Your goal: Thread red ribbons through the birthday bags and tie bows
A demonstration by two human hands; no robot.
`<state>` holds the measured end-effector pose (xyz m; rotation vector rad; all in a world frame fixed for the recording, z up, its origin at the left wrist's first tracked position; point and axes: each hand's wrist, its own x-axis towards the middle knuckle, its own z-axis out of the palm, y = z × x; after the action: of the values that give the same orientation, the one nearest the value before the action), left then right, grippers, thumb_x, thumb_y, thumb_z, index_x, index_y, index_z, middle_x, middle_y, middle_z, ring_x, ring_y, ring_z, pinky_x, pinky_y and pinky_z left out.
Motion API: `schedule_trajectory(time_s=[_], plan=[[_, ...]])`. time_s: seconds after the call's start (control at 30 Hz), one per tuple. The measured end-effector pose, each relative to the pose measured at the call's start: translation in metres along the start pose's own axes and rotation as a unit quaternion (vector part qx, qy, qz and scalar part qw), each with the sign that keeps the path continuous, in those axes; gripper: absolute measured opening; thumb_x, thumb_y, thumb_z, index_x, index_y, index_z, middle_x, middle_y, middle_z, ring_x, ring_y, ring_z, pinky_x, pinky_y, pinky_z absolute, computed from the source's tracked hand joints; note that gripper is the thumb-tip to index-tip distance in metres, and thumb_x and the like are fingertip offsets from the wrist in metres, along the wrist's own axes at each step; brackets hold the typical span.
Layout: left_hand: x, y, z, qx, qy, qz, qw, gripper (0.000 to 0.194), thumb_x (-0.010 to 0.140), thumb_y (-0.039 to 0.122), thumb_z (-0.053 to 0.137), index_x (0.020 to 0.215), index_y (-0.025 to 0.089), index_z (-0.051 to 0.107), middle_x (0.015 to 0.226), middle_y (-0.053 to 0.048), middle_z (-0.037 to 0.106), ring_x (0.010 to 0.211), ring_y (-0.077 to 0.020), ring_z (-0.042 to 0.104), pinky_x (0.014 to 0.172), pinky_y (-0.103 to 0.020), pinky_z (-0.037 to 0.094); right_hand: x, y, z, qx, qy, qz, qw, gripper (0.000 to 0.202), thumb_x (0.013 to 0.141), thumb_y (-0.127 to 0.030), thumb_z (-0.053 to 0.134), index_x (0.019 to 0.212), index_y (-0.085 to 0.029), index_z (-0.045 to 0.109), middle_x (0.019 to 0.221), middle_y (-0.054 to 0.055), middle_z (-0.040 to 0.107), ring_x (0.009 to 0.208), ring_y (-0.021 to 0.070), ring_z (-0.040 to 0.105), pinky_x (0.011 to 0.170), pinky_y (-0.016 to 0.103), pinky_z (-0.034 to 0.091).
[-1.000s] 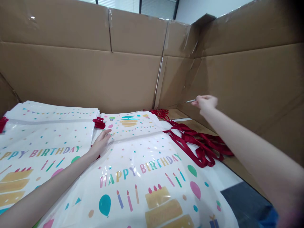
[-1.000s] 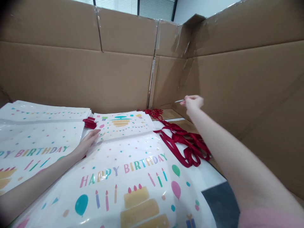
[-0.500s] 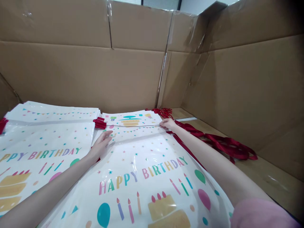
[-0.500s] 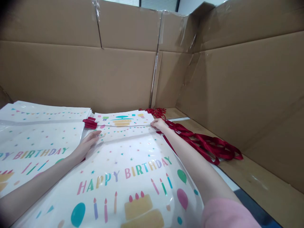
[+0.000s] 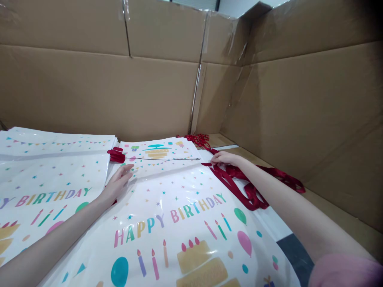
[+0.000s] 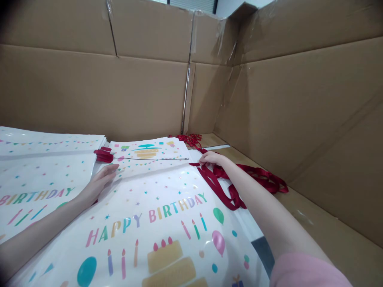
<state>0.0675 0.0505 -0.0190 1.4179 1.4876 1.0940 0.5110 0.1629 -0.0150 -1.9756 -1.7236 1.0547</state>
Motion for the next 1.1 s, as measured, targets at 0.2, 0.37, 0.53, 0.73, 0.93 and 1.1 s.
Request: schedule_trajectory(time_s=[0.2, 0.37, 0.53, 0.73, 0.93, 1.1], plan=[[-0.001, 0.001, 0.0, 0.022, -0.002, -0.002, 1.0, 0.041, 0.081, 0.043, 0.051, 0.119, 0.026, 0.052, 0.136, -0.005, 0.049, 0.125, -0.025, 0.045, 0.106, -0.04, 0.035, 0.001, 0.003, 0.002, 0.02, -0.002, 0.02, 1.0, 0.018, 0.066, -0.027, 0.075, 0.066, -0.013, 0.064, 0.064, 0.003, 0.063, 0.045, 0.0054, 0.045, 0.036, 0.016, 0.025], [0.0, -0.002, -0.001, 0.012, 0.001, 0.001, 1.0, 0.04, 0.08, 0.042, 0.053, 0.117, 0.026, 0.054, 0.137, -0.005, 0.048, 0.127, -0.0259, 0.043, 0.107, -0.042, 0.034, 0.002, -0.002, 0.003, 0.045, -0.019, 0.023, 0.999, 0.019, 0.066, -0.028, 0.077, 0.071, -0.014, 0.064, 0.054, 0.0, 0.056, 0.043, 0.006, 0.044, 0.036, 0.016, 0.027], [0.0, -0.002, -0.001, 0.005, -0.006, -0.001, 1.0, 0.04, 0.08, 0.041, 0.054, 0.117, 0.026, 0.054, 0.138, -0.005, 0.047, 0.126, -0.0256, 0.044, 0.108, -0.041, 0.034, 0.001, -0.002, -0.002, 0.076, -0.024, 0.015, 0.997, 0.022, 0.065, -0.027, 0.078, 0.071, -0.013, 0.061, 0.053, -0.001, 0.054, 0.045, 0.006, 0.047, 0.036, 0.015, 0.027], [-0.002, 0.003, 0.0, 0.011, -0.002, -0.009, 1.0, 0.038, 0.08, 0.039, 0.052, 0.116, 0.026, 0.054, 0.138, -0.005, 0.047, 0.128, -0.0249, 0.042, 0.108, -0.04, 0.034, 0.001, 0.002, -0.005, 0.099, -0.03, 0.017, 0.995, 0.021, 0.066, -0.026, 0.078, 0.076, -0.012, 0.064, 0.062, 0.002, 0.062, 0.048, 0.0058, 0.049, 0.036, 0.013, 0.03], [-0.002, 0.005, 0.001, 0.018, 0.001, -0.009, 1.0, 0.038, 0.08, 0.04, 0.052, 0.116, 0.025, 0.054, 0.138, -0.005, 0.047, 0.126, -0.025, 0.044, 0.108, -0.04, 0.033, 0.006, 0.006, -0.005, 0.112, -0.028, 0.015, 0.993, 0.019, 0.064, -0.023, 0.078, 0.073, -0.012, 0.066, 0.067, 0.003, 0.066, 0.045, 0.0038, 0.044, 0.035, 0.013, 0.028], [0.0, 0.0, 0.0, 0.015, -0.003, -0.005, 1.0, 0.04, 0.08, 0.041, 0.053, 0.117, 0.026, 0.054, 0.137, -0.005, 0.048, 0.126, -0.0252, 0.044, 0.108, -0.04, 0.033, 0.01, 0.008, -0.004, 0.103, -0.022, 0.022, 0.994, 0.014, 0.063, -0.021, 0.077, 0.069, -0.011, 0.068, 0.069, 0.005, 0.068, 0.045, 0.0044, 0.044, 0.034, 0.014, 0.028]])
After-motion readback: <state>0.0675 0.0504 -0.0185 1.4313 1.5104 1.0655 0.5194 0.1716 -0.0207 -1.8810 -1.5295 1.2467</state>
